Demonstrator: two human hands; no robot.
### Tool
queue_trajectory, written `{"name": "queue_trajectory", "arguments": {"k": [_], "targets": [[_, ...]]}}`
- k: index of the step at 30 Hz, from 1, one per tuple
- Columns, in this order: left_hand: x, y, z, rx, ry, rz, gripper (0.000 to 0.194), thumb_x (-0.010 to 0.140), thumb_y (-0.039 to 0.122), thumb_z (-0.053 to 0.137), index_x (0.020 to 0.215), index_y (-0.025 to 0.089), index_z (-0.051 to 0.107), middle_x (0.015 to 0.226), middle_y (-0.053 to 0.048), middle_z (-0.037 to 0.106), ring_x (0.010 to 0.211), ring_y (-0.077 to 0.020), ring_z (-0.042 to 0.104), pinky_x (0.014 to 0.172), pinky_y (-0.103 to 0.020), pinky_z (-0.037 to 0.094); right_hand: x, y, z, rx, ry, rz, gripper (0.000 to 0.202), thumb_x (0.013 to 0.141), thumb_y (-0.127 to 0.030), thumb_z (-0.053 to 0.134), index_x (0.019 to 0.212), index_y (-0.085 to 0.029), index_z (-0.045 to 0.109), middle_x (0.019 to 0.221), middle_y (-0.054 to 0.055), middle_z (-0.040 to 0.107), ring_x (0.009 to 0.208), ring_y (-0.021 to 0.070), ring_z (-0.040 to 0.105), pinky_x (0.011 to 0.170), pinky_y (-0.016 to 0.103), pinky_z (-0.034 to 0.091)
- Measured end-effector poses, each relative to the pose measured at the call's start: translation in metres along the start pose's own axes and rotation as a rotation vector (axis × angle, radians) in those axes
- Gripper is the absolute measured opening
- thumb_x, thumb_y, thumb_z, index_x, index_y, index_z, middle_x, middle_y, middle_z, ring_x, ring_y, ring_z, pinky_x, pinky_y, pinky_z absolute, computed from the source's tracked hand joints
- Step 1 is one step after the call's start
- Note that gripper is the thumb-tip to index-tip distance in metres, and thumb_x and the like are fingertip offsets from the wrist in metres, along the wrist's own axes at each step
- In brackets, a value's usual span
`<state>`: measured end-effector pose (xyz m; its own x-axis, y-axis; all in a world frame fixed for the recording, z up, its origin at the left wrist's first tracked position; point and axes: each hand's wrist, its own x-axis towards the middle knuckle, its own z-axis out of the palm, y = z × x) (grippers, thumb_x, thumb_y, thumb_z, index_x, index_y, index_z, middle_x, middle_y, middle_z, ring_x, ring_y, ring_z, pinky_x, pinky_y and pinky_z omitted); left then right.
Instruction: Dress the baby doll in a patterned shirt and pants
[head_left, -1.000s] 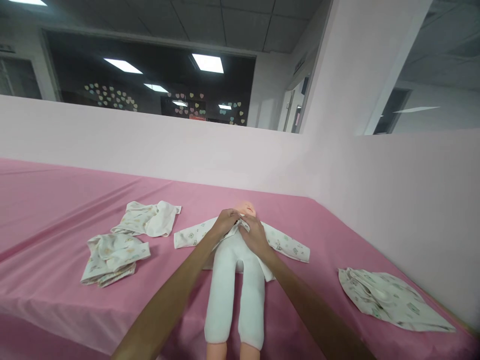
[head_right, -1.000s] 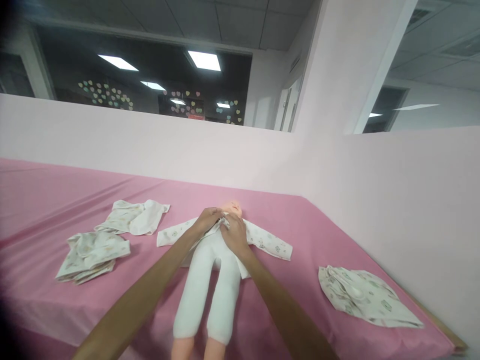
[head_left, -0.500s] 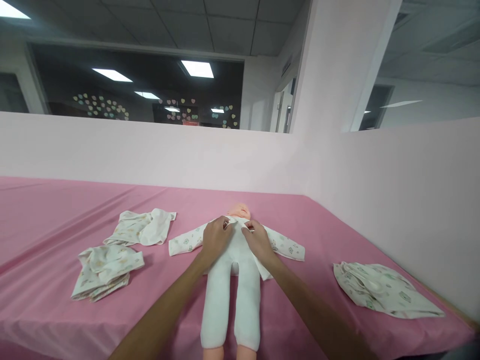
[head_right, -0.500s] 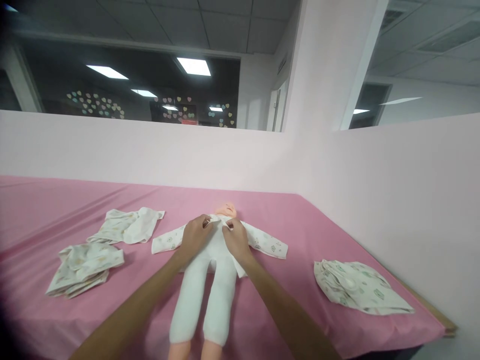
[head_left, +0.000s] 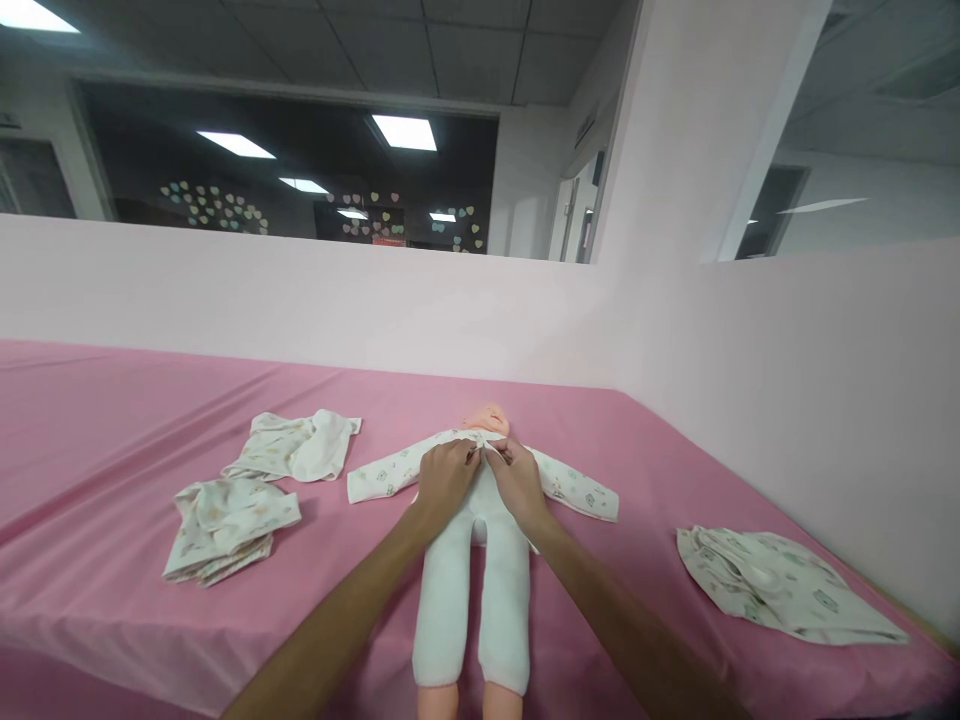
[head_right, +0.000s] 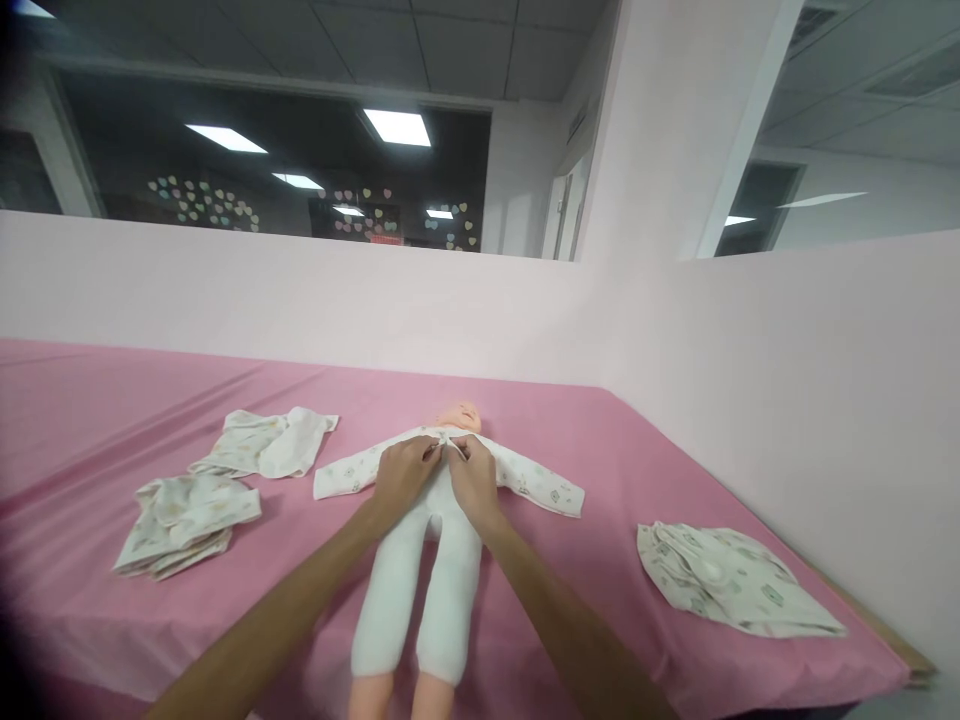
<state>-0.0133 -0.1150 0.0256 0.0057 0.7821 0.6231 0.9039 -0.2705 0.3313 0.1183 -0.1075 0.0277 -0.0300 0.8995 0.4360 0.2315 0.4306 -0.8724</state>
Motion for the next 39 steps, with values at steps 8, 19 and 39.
{"name": "queue_trajectory", "arguments": {"k": [8,19,39], "targets": [[-0.001,0.003,-0.004,0.001,-0.038,0.063,0.02,0.088,0.012,0.047,0.071,0.018,0.056,0.076,-0.003,0.067,0.067,-0.0157,0.053,0.061,-0.03,0.025,-0.007,-0.005,0.004,-0.032,0.022,-0.06,0.018,0.082,-0.028,0.053,0.089,-0.021,0.068,0.095,0.002,0.072,0.092,0.0202,0.064,0.086,0.033,0.046],[0.002,-0.004,0.003,-0.14,-0.072,0.012,0.024,0.089,0.02,0.044,0.065,0.02,0.045,0.068,-0.002,0.06,0.062,-0.0167,0.048,0.058,-0.03,0.024,-0.013,0.002,0.008,-0.115,0.026,-0.082,0.022,0.085,-0.025,0.052,0.096,-0.021,0.07,0.119,0.005,0.069,0.117,0.0212,0.06,0.105,0.039,0.043],[0.008,-0.012,-0.002,-0.748,-0.265,-0.096,0.027,0.088,0.038,0.044,0.072,0.018,0.054,0.071,0.001,0.056,0.067,-0.014,0.048,0.062,-0.026,0.038,-0.023,0.003,0.002,-0.206,-0.047,-0.089,0.046,0.086,-0.023,0.047,0.13,-0.021,0.058,0.136,0.008,0.059,0.128,0.022,0.053,0.108,0.04,0.04]]}}
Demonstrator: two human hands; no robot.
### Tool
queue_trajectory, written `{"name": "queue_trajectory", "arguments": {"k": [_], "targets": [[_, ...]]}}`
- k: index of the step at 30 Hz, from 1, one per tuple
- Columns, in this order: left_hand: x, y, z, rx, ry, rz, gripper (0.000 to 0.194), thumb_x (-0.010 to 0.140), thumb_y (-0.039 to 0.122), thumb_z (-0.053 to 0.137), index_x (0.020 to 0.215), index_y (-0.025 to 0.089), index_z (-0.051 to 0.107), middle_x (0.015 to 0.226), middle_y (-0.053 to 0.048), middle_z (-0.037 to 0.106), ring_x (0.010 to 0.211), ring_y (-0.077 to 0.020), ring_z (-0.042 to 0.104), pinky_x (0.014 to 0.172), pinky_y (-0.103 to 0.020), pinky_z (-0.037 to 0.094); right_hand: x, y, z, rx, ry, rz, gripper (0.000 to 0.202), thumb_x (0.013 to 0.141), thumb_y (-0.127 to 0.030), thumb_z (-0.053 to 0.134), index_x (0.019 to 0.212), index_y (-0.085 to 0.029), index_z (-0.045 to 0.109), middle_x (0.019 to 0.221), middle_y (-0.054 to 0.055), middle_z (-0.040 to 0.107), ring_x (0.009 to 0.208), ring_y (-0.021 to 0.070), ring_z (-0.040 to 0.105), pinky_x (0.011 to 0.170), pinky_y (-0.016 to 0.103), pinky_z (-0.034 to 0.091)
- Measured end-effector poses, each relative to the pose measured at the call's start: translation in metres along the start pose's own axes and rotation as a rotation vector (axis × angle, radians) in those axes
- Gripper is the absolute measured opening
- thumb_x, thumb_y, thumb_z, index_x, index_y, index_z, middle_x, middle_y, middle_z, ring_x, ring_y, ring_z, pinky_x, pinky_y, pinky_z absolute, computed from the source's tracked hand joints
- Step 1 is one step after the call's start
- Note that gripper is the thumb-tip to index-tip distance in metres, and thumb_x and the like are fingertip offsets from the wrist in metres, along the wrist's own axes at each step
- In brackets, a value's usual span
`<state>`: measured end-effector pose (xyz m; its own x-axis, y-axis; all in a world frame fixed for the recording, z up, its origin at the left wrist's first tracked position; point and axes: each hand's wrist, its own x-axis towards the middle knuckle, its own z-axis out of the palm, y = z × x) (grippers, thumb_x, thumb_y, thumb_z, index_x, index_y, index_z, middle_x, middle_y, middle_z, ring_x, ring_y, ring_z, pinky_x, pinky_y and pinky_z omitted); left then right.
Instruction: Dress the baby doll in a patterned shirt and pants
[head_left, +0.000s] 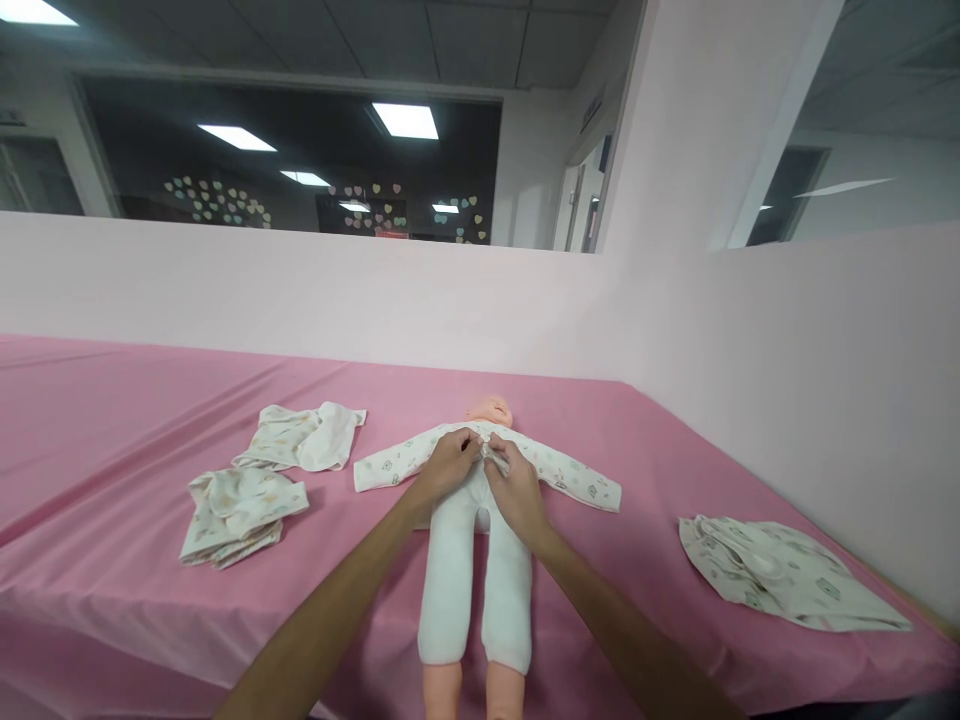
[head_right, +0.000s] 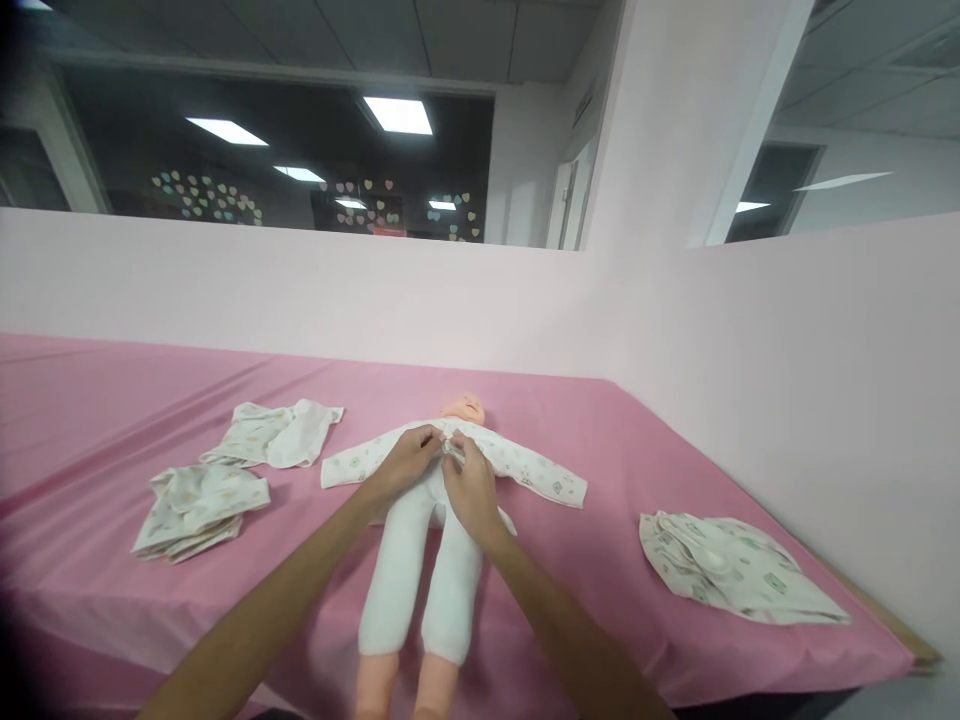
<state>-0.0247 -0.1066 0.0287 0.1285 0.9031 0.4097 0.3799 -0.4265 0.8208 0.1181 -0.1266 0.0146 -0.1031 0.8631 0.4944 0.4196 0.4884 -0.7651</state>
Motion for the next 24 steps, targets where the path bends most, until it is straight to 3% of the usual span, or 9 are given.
{"name": "queue_trajectory", "arguments": {"k": [2,6,12,15,18,21,24], "targets": [[0.0,0.0,0.0,-0.01,0.002,-0.002,0.028,0.088,0.039,0.044,0.075,0.018,0.056,0.073,0.0,0.058,0.068,-0.0143,0.049,0.063,-0.026,0.039,-0.001,0.001,0.001,-0.013,0.022,0.021,0.052,0.086,-0.024,0.047,0.138,-0.019,0.05,0.138,0.009,0.057,0.128,0.0224,0.052,0.108,0.041,0.04],[-0.001,0.0,0.0,-0.11,0.016,-0.047,0.027,0.086,0.04,0.047,0.076,0.017,0.056,0.076,-0.001,0.059,0.07,-0.0139,0.05,0.065,-0.025,0.041,-0.002,0.002,0.002,-0.114,-0.027,-0.042,0.05,0.085,-0.022,0.046,0.133,-0.017,0.056,0.14,0.009,0.055,0.133,0.0242,0.046,0.113,0.042,0.033],[0.0,0.0,0.0,-0.179,0.004,-0.095,0.027,0.084,0.039,0.05,0.067,0.018,0.048,0.064,0.004,0.045,0.06,-0.0103,0.04,0.057,-0.022,0.034,-0.003,-0.001,0.0,-0.133,-0.054,-0.073,0.054,0.086,-0.023,0.046,0.139,-0.018,0.051,0.138,0.009,0.056,0.131,0.0252,0.048,0.111,0.043,0.035],[-0.004,0.006,-0.004,-0.141,-0.005,-0.095,0.026,0.085,0.039,0.049,0.074,0.017,0.055,0.068,0.002,0.051,0.064,-0.0118,0.045,0.06,-0.024,0.037,-0.006,-0.001,-0.005,-0.097,-0.087,-0.098,0.05,0.086,-0.023,0.047,0.136,-0.02,0.054,0.139,0.007,0.055,0.132,0.0243,0.046,0.111,0.042,0.034],[-0.02,0.011,-0.011,0.031,-0.022,-0.081,0.022,0.084,0.038,0.051,0.085,0.018,0.06,0.083,-0.002,0.06,0.076,-0.0159,0.053,0.067,-0.026,0.042,-0.016,0.002,-0.018,-0.163,-0.059,-0.053,0.047,0.085,-0.026,0.051,0.132,-0.022,0.055,0.13,0.007,0.06,0.125,0.0254,0.05,0.105,0.043,0.038],[-0.041,0.009,-0.02,0.315,0.016,-0.076,0.017,0.083,0.034,0.051,0.085,0.019,0.06,0.09,-0.003,0.063,0.081,-0.0186,0.056,0.069,-0.029,0.041,-0.028,0.005,-0.033,-0.301,-0.061,-0.046,0.026,0.083,-0.025,0.053,0.107,-0.023,0.064,0.109,0.007,0.064,0.107,0.0248,0.056,0.093,0.04,0.043],[-0.055,0.001,-0.026,0.488,0.046,-0.071,0.017,0.086,0.029,0.045,0.083,0.02,0.059,0.092,-0.004,0.065,0.081,-0.0188,0.057,0.07,-0.03,0.041,-0.033,0.0,-0.043,-0.39,-0.076,-0.05,0.007,0.081,-0.023,0.054,0.084,-0.023,0.061,0.098,0.006,0.062,0.093,0.0228,0.056,0.079,0.036,0.043]]}}
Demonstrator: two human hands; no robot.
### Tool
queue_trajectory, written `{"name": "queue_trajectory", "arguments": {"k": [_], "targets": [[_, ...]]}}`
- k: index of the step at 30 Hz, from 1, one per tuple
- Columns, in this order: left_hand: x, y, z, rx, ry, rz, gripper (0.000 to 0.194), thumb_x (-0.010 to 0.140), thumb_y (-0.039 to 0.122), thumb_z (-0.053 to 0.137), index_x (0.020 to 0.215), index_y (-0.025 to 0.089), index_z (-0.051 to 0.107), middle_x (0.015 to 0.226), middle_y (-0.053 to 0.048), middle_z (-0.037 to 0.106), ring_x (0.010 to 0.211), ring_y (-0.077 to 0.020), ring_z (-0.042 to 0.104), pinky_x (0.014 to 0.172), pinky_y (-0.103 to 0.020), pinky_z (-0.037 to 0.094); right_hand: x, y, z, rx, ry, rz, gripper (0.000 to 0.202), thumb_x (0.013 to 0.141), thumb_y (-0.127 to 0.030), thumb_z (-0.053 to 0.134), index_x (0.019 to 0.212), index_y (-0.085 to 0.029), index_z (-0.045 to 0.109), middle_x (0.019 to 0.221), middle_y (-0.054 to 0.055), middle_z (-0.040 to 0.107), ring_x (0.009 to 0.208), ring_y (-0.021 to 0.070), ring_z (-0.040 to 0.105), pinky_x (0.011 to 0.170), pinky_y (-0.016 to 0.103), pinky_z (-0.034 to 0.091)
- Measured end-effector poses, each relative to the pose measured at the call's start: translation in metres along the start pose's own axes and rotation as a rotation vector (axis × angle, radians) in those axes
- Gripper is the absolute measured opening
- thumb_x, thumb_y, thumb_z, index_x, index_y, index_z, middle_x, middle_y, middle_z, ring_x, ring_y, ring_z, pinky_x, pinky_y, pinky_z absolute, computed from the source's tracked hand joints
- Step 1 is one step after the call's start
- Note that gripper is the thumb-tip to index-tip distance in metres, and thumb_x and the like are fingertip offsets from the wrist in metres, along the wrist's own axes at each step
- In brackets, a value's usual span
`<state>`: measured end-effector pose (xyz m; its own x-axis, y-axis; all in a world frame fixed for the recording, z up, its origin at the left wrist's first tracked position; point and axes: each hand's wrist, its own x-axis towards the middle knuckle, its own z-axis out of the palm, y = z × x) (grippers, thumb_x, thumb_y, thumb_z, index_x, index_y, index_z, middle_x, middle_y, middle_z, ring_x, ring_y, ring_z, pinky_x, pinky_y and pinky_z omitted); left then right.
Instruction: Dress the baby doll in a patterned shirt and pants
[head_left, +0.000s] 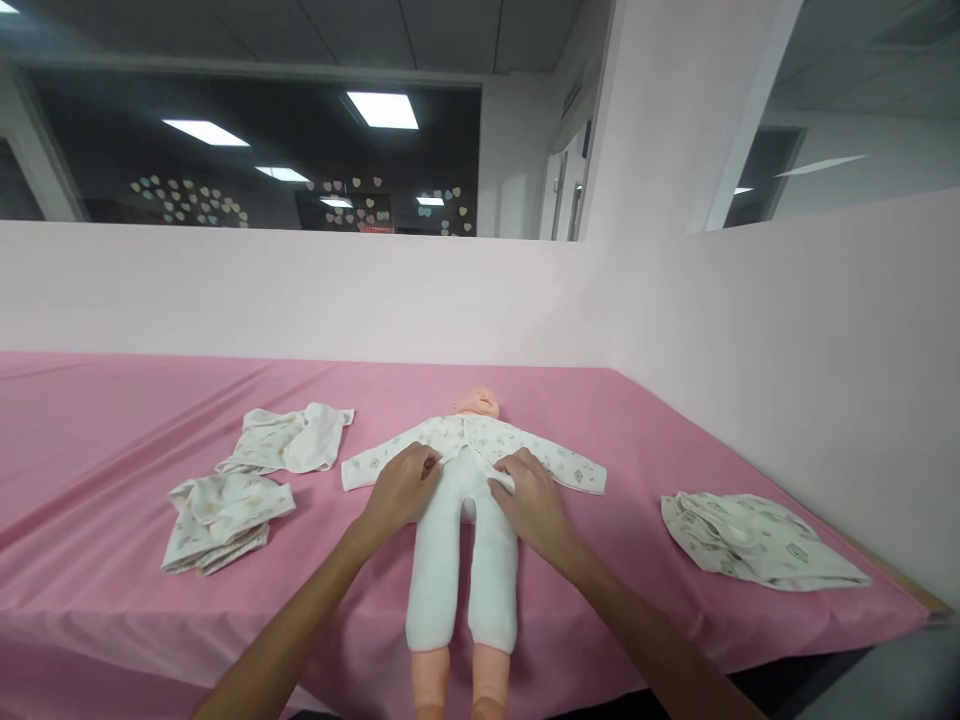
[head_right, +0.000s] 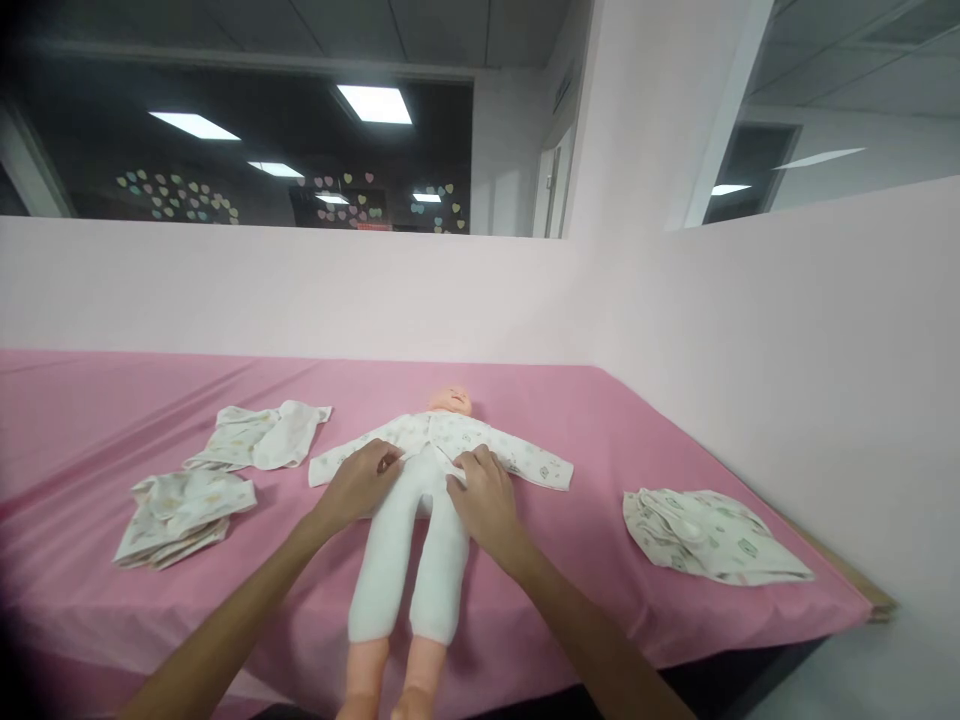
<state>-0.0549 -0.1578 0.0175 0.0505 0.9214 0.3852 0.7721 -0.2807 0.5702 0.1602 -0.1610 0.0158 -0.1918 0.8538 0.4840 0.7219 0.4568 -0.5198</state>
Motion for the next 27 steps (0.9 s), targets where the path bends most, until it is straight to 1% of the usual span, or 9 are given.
{"name": "queue_trajectory", "arguments": {"k": [2,5,7,10,12,15,17,22,27], "targets": [[-0.002,-0.005,0.002,0.07,0.02,0.032,0.018,0.088,0.026,0.042,0.084,0.02,0.059,0.093,-0.004,0.065,0.082,-0.0192,0.058,0.072,-0.031,0.042,0.0,-0.005,-0.004,0.002,-0.034,0.003,0.005,0.079,-0.021,0.054,0.074,-0.022,0.054,0.089,0.004,0.061,0.085,0.0206,0.055,0.073,0.034,0.04],[0.002,-0.01,0.008,0.175,0.093,0.122,0.022,0.091,0.021,0.039,0.1,0.02,0.059,0.102,-0.006,0.064,0.092,-0.0219,0.059,0.079,-0.034,0.043,0.002,-0.012,-0.007,0.091,-0.116,0.059,0.013,0.078,-0.022,0.053,0.067,-0.022,0.045,0.077,0.0,0.059,0.074,0.0173,0.052,0.065,0.03,0.036],[0.005,-0.012,0.011,0.274,0.142,0.18,0.028,0.093,0.019,0.036,0.11,0.02,0.058,0.107,-0.009,0.062,0.097,-0.0238,0.058,0.084,-0.036,0.042,0.002,-0.015,-0.008,0.154,-0.145,0.113,0.014,0.078,-0.024,0.052,0.067,-0.022,0.044,0.075,-0.001,0.058,0.071,0.0161,0.05,0.061,0.029,0.033],[0.011,-0.016,0.013,0.414,0.18,0.237,0.03,0.095,0.018,0.036,0.109,0.02,0.062,0.108,-0.011,0.059,0.099,-0.0255,0.056,0.084,-0.038,0.042,0.002,-0.015,-0.009,0.21,-0.156,0.137,0.015,0.078,-0.026,0.052,0.066,-0.021,0.044,0.072,-0.002,0.056,0.068,0.0149,0.048,0.059,0.027,0.031],[0.016,-0.019,0.012,0.4,0.155,0.288,0.031,0.095,0.018,0.037,0.109,0.022,0.063,0.11,-0.01,0.057,0.101,-0.0245,0.055,0.084,-0.037,0.043,0.001,-0.015,-0.01,0.23,-0.156,0.13,0.017,0.078,-0.027,0.052,0.065,-0.021,0.043,0.069,-0.003,0.052,0.066,0.0141,0.046,0.058,0.027,0.03],[0.024,-0.02,0.006,0.265,0.041,0.359,0.029,0.094,0.02,0.038,0.111,0.023,0.062,0.11,-0.008,0.057,0.102,-0.0216,0.054,0.084,-0.033,0.044,0.001,-0.016,-0.011,0.252,-0.162,0.135,0.017,0.078,-0.027,0.051,0.065,-0.021,0.041,0.067,-0.004,0.049,0.064,0.0134,0.043,0.056,0.026,0.028],[0.028,-0.016,0.0,0.223,0.007,0.339,0.025,0.094,0.023,0.038,0.103,0.021,0.061,0.105,-0.007,0.059,0.099,-0.0217,0.055,0.083,-0.034,0.043,0.001,-0.017,-0.012,0.267,-0.161,0.142,0.017,0.078,-0.027,0.051,0.065,-0.021,0.041,0.068,-0.004,0.048,0.064,0.0131,0.042,0.056,0.026,0.029],[0.018,0.001,-0.014,0.12,0.002,0.128,0.021,0.096,0.031,0.033,0.086,0.021,0.049,0.08,-0.001,0.061,0.072,-0.019,0.055,0.065,-0.032,0.039,0.001,-0.016,-0.017,0.366,-0.159,0.18,0.019,0.08,-0.031,0.051,0.068,-0.022,0.04,0.069,-0.004,0.045,0.063,0.0119,0.039,0.054,0.024,0.029],[-0.002,0.008,-0.02,0.218,-0.005,0.016,0.012,0.09,0.023,0.04,0.08,0.021,0.047,0.079,-0.001,0.062,0.073,-0.0197,0.055,0.063,-0.031,0.036,0.002,-0.015,-0.02,0.45,-0.194,0.269,0.014,0.081,-0.034,0.053,0.076,-0.021,0.052,0.077,-0.002,0.054,0.065,0.0122,0.044,0.057,0.024,0.035]]}}
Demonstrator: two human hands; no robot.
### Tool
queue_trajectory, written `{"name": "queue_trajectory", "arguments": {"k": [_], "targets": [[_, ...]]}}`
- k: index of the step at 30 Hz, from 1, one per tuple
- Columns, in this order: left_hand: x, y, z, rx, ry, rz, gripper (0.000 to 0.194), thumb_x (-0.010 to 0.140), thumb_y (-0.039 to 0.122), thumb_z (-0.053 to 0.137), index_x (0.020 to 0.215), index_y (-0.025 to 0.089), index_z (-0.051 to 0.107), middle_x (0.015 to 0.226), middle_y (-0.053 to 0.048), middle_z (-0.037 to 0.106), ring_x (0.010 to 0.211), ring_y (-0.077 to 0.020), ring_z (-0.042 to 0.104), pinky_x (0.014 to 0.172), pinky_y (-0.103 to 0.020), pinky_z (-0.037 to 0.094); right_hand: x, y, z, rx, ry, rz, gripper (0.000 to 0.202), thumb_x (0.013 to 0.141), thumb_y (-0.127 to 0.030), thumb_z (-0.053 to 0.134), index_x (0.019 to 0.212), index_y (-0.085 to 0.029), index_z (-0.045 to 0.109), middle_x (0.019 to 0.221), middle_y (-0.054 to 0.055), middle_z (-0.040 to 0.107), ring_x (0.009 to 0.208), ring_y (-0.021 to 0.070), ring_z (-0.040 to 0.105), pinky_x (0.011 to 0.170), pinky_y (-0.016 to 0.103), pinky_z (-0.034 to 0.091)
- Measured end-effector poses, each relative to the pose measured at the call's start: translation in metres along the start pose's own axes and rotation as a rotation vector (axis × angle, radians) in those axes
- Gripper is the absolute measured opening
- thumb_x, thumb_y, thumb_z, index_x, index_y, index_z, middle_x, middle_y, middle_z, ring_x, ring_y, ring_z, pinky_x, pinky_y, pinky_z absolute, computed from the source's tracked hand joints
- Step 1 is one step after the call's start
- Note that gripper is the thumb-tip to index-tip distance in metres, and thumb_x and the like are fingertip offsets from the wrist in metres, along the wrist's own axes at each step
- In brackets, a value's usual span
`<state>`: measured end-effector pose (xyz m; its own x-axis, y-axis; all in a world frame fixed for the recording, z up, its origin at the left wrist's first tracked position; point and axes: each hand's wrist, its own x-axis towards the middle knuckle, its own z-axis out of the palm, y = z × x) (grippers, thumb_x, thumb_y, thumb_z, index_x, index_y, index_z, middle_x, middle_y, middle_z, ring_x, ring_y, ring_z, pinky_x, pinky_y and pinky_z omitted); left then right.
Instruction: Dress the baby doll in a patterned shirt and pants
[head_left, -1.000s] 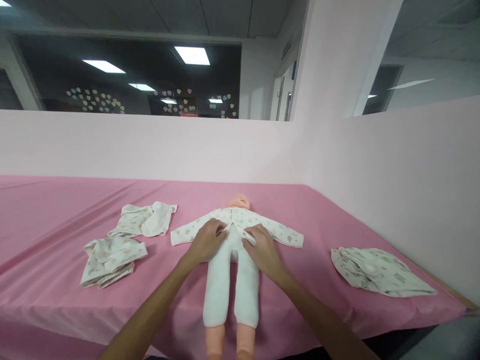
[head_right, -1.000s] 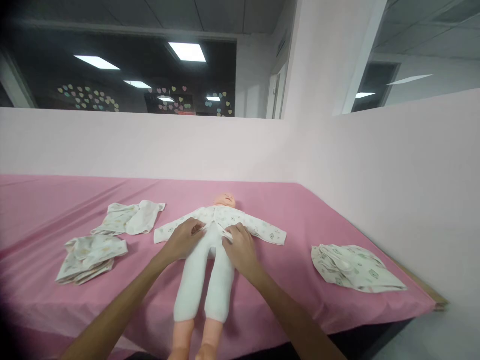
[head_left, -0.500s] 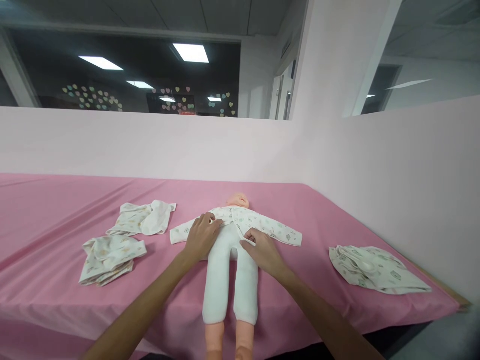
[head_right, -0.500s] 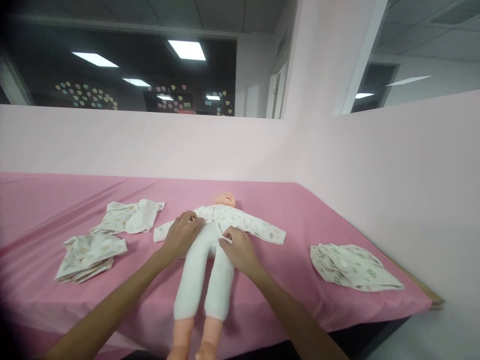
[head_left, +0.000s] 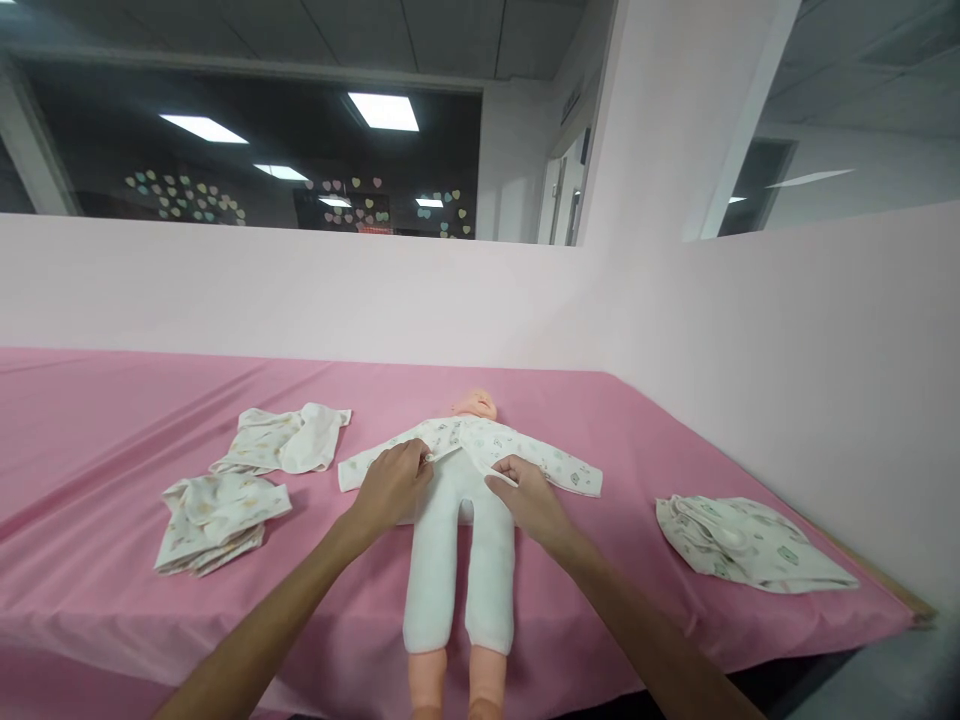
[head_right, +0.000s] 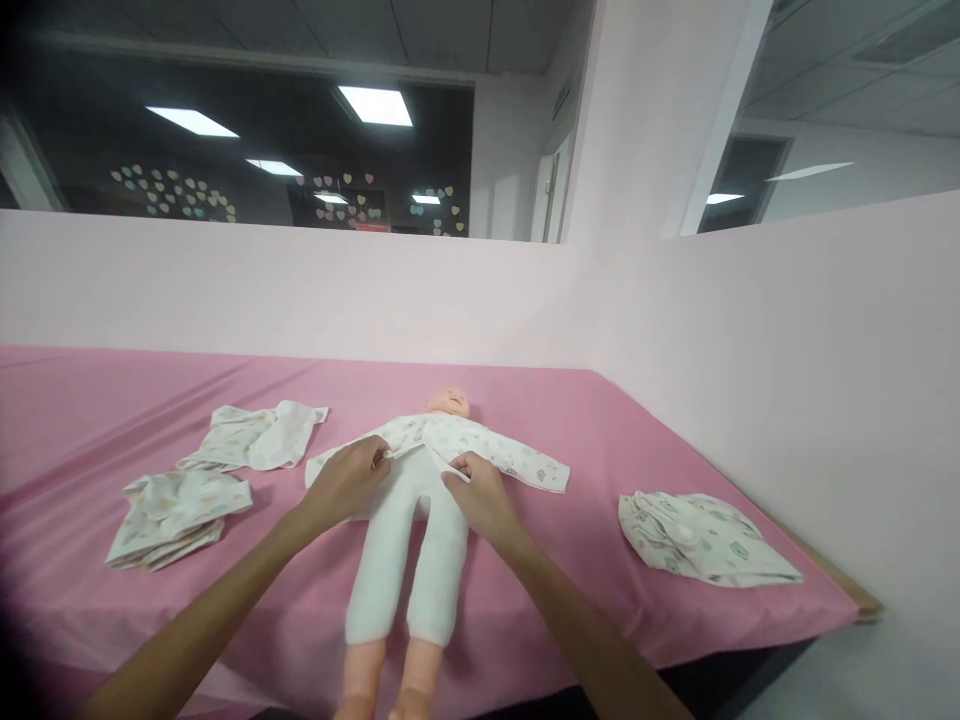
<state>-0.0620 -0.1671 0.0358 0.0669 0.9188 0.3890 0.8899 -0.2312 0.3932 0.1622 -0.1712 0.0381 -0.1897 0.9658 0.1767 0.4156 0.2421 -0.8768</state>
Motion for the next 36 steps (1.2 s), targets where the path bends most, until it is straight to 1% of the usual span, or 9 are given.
{"name": "queue_trajectory", "arguments": {"k": [2,5,10,15,18,21,25,32,36], "targets": [[-0.006,0.001,-0.001,0.02,0.026,0.009,0.011,0.088,0.02,0.041,0.081,0.021,0.05,0.083,-0.002,0.065,0.077,-0.0204,0.057,0.066,-0.031,0.037,0.001,0.0,0.001,0.012,-0.018,0.007,0.014,0.081,-0.034,0.053,0.076,-0.021,0.056,0.078,-0.001,0.056,0.066,0.0127,0.046,0.058,0.025,0.036],[-0.011,0.007,0.0,-0.021,0.037,0.054,0.019,0.09,0.02,0.039,0.09,0.02,0.057,0.093,-0.004,0.068,0.084,-0.0215,0.06,0.069,-0.031,0.04,0.002,-0.001,0.003,0.011,-0.031,-0.011,0.017,0.082,-0.032,0.051,0.073,-0.02,0.059,0.075,-0.001,0.057,0.066,0.0133,0.047,0.058,0.025,0.036],[-0.012,0.019,0.011,-0.097,0.053,0.121,0.032,0.095,0.025,0.036,0.114,0.019,0.062,0.11,-0.006,0.07,0.099,-0.0237,0.062,0.081,-0.034,0.043,0.004,-0.006,0.007,0.085,0.049,-0.078,0.016,0.083,-0.031,0.051,0.079,-0.019,0.062,0.087,0.001,0.064,0.08,0.0162,0.056,0.07,0.027,0.042],[-0.014,0.028,0.029,-0.09,0.106,0.16,0.027,0.097,0.025,0.039,0.104,0.019,0.064,0.099,-0.005,0.071,0.091,-0.0234,0.063,0.078,-0.035,0.043,0.002,-0.008,0.012,0.116,0.047,-0.118,0.024,0.087,-0.036,0.049,0.074,-0.019,0.062,0.075,0.0,0.061,0.069,0.0144,0.052,0.064,0.026,0.039],[-0.017,0.032,0.038,-0.07,0.135,0.197,0.025,0.097,0.023,0.038,0.094,0.019,0.062,0.089,-0.005,0.069,0.084,-0.0225,0.062,0.074,-0.034,0.042,0.002,-0.007,0.014,0.105,0.036,-0.136,0.025,0.087,-0.034,0.049,0.074,-0.019,0.065,0.076,0.0,0.063,0.073,0.015,0.054,0.067,0.026,0.041],[-0.019,0.034,0.045,-0.052,0.169,0.235,0.024,0.098,0.021,0.037,0.087,0.019,0.059,0.085,-0.004,0.067,0.081,-0.0219,0.06,0.073,-0.033,0.04,0.003,-0.006,0.016,0.112,0.048,-0.144,0.025,0.086,-0.032,0.05,0.08,-0.02,0.07,0.081,0.001,0.067,0.08,0.0167,0.058,0.071,0.027,0.044],[-0.019,0.037,0.047,-0.015,0.2,0.249,0.023,0.097,0.017,0.037,0.085,0.019,0.057,0.082,-0.005,0.065,0.079,-0.022,0.057,0.07,-0.033,0.039,0.003,-0.005,0.02,0.14,0.078,-0.141,0.026,0.087,-0.033,0.05,0.09,-0.021,0.072,0.082,0.001,0.068,0.081,0.0178,0.06,0.072,0.029,0.045],[-0.02,0.046,0.044,0.015,0.162,0.199,0.022,0.091,0.01,0.04,0.078,0.018,0.055,0.077,-0.005,0.062,0.075,-0.0214,0.054,0.067,-0.032,0.036,-0.011,-0.003,0.034,0.127,0.208,-0.122,0.027,0.089,-0.033,0.048,0.092,-0.022,0.072,0.085,0.001,0.071,0.08,0.0176,0.062,0.072,0.029,0.047],[-0.02,0.046,0.045,-0.044,0.157,0.17,0.02,0.088,0.01,0.04,0.076,0.019,0.053,0.077,-0.005,0.062,0.073,-0.0209,0.052,0.067,-0.031,0.035,-0.018,-0.006,0.04,0.093,0.21,-0.143,0.028,0.09,-0.031,0.047,0.095,-0.022,0.073,0.091,0.002,0.073,0.083,0.0184,0.064,0.075,0.03,0.048]]}}
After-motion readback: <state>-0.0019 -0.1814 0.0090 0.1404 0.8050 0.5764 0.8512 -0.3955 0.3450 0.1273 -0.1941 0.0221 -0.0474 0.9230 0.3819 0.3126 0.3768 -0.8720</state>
